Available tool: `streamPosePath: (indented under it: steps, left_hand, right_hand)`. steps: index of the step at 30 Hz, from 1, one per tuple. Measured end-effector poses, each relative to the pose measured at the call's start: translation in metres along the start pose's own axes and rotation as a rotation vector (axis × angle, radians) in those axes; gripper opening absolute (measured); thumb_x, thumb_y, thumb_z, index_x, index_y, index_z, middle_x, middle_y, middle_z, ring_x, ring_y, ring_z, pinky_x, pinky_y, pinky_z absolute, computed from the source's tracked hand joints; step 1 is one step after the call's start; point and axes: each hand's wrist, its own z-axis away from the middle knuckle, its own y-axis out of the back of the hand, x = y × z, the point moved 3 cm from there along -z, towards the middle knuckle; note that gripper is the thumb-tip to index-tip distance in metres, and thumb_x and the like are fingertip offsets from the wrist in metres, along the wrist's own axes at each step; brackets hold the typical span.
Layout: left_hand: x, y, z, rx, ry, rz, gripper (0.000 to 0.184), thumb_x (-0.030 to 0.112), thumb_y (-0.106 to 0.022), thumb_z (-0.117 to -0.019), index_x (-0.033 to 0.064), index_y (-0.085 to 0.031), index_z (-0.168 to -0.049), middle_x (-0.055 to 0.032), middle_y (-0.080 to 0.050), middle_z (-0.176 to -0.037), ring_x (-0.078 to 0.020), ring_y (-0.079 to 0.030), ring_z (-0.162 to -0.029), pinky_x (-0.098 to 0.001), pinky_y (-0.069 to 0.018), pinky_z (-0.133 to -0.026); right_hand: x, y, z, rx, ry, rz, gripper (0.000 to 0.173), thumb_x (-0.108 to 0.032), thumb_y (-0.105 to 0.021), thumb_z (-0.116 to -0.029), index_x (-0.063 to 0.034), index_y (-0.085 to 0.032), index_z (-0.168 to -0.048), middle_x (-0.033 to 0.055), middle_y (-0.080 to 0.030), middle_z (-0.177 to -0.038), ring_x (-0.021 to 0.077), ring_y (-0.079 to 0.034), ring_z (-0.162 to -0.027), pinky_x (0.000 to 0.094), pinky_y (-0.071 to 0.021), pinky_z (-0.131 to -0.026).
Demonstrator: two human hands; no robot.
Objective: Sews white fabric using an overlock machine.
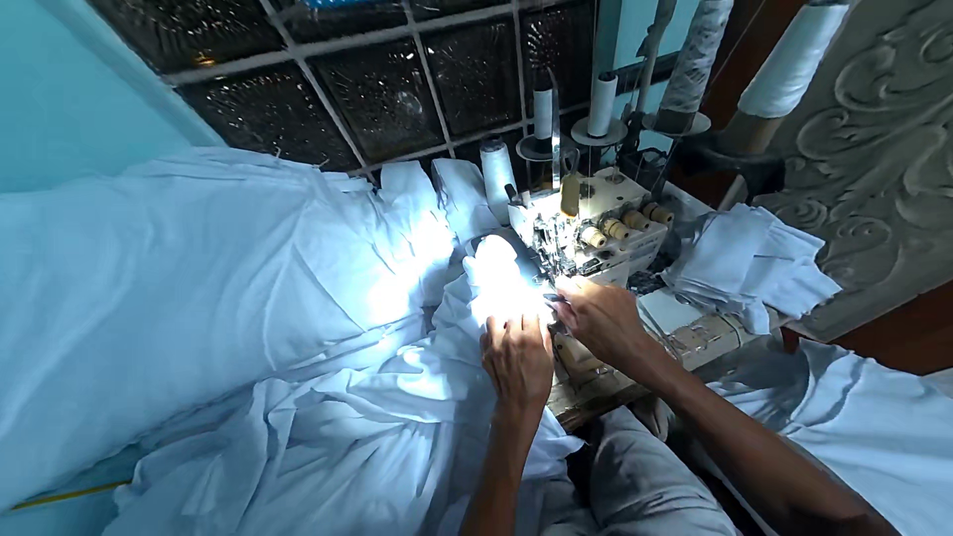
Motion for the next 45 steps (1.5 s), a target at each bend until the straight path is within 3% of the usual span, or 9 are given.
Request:
streamPosePath:
  steps: [7, 13, 21, 24, 27, 31, 35, 40, 45]
  left_hand:
    - [-0.011, 0.011, 0.014, 0.018, -0.010, 0.251, 0.008, 0.006, -0.071, -0.0861, -0.0002, -0.076, -0.089, -0.0173, -0.068, -0.085, -0.0380, -0.067, -0.086, -0.0515, -0.0537, -0.077]
    - [0.003, 0.048, 0.050, -0.046, -0.014, 0.487, 0.019, 0.019, -0.065, -0.0919, -0.0001, -0.069, -0.089, -0.0117, -0.071, -0.085, -0.0302, -0.071, -0.088, -0.0656, -0.0383, -0.106]
    - [-0.004, 0.073, 0.079, -0.219, 0.026, 0.816, 0.011, 0.014, -0.069, -0.0820, 0.0089, -0.061, -0.088, -0.0008, -0.063, -0.080, -0.0101, -0.062, -0.081, -0.0406, -0.0437, -0.094]
    - [-0.006, 0.084, 0.083, -0.228, 0.008, 0.902, 0.030, 0.041, -0.071, -0.0920, 0.0125, -0.063, -0.096, 0.0025, -0.066, -0.088, -0.0025, -0.062, -0.089, -0.0347, -0.0422, -0.102]
    - [-0.009, 0.095, 0.083, -0.150, 0.003, 0.899, 0.029, 0.044, -0.064, -0.0978, 0.0150, -0.064, -0.094, 0.0038, -0.065, -0.085, -0.0015, -0.062, -0.086, -0.0341, -0.0427, -0.102]
    - [-0.012, 0.095, 0.080, -0.010, 0.056, 0.829, 0.018, 0.031, -0.065, -0.0978, 0.0137, -0.065, -0.093, 0.0037, -0.065, -0.084, -0.0015, -0.062, -0.085, -0.0307, -0.0431, -0.100]
    - [-0.012, 0.091, 0.074, 0.066, 0.132, 0.650, 0.031, 0.023, -0.069, -0.0933, -0.0024, -0.069, -0.112, -0.0060, -0.068, -0.083, -0.0104, -0.062, -0.079, -0.0359, -0.0459, -0.092]
    - [-0.012, 0.088, 0.075, 0.125, 0.056, 0.504, 0.019, 0.022, -0.067, -0.0949, 0.0065, -0.076, -0.088, -0.0046, -0.069, -0.077, -0.0128, -0.062, -0.075, -0.0385, -0.0394, -0.095]
    - [-0.002, 0.085, 0.078, 0.202, -0.053, 0.568, 0.017, 0.014, -0.063, -0.0958, 0.0084, -0.076, -0.087, -0.0045, -0.062, -0.073, -0.0137, -0.059, -0.077, -0.0400, -0.0333, -0.105]
  right_hand:
    - [0.069, 0.002, 0.070, 0.114, -0.261, -0.038, 0.032, -0.013, -0.056, -0.1027, 0.0052, -0.063, -0.128, 0.0290, -0.068, -0.113, 0.0455, -0.071, -0.082, 0.0603, -0.0558, -0.070]
    - [0.131, -0.023, 0.101, 0.078, -0.286, 0.106, 0.030, -0.006, -0.059, -0.0993, -0.0105, -0.075, -0.124, 0.0293, -0.066, -0.125, 0.0574, -0.060, -0.113, 0.0742, -0.0419, -0.092]
    - [0.015, 0.022, 0.079, -0.005, 0.259, -0.536, 0.025, -0.014, -0.055, -0.1007, -0.0067, -0.076, -0.112, 0.0137, -0.069, -0.127, 0.0255, -0.064, -0.121, 0.0433, -0.0505, -0.104]
    - [-0.017, 0.023, 0.069, -0.221, 0.506, -0.604, 0.030, -0.024, -0.048, -0.1033, -0.0074, -0.073, -0.103, 0.0133, -0.066, -0.133, 0.0306, -0.055, -0.133, 0.0475, -0.0396, -0.112]
    - [-0.018, 0.024, 0.059, -0.328, 0.537, -0.743, 0.030, -0.027, -0.054, -0.0998, -0.0015, -0.068, -0.092, 0.0176, -0.065, -0.132, 0.0353, -0.048, -0.139, 0.0486, -0.0360, -0.115]
    - [-0.022, 0.036, 0.060, -0.211, 0.484, -0.774, 0.025, -0.021, -0.057, -0.1026, -0.0002, -0.066, -0.092, 0.0110, -0.071, -0.097, 0.0173, -0.065, -0.113, 0.0389, -0.0382, -0.114]
    - [-0.025, 0.037, 0.062, -0.079, 0.461, -0.749, 0.026, -0.023, -0.064, -0.1006, -0.0009, -0.065, -0.088, 0.0041, -0.066, -0.077, 0.0036, -0.063, -0.081, 0.0285, -0.0411, -0.107]
    - [-0.020, 0.030, 0.065, -0.050, 0.446, -0.575, 0.021, -0.027, -0.071, -0.0938, -0.0067, -0.075, -0.090, 0.0002, -0.072, -0.080, 0.0072, -0.068, -0.083, 0.0337, -0.0469, -0.102]
    - [-0.020, 0.029, 0.068, 0.199, 0.454, -0.306, 0.011, -0.014, -0.069, -0.0854, -0.0058, -0.076, -0.087, 0.0050, -0.069, -0.071, 0.0171, -0.066, -0.069, 0.0417, -0.0484, -0.094]
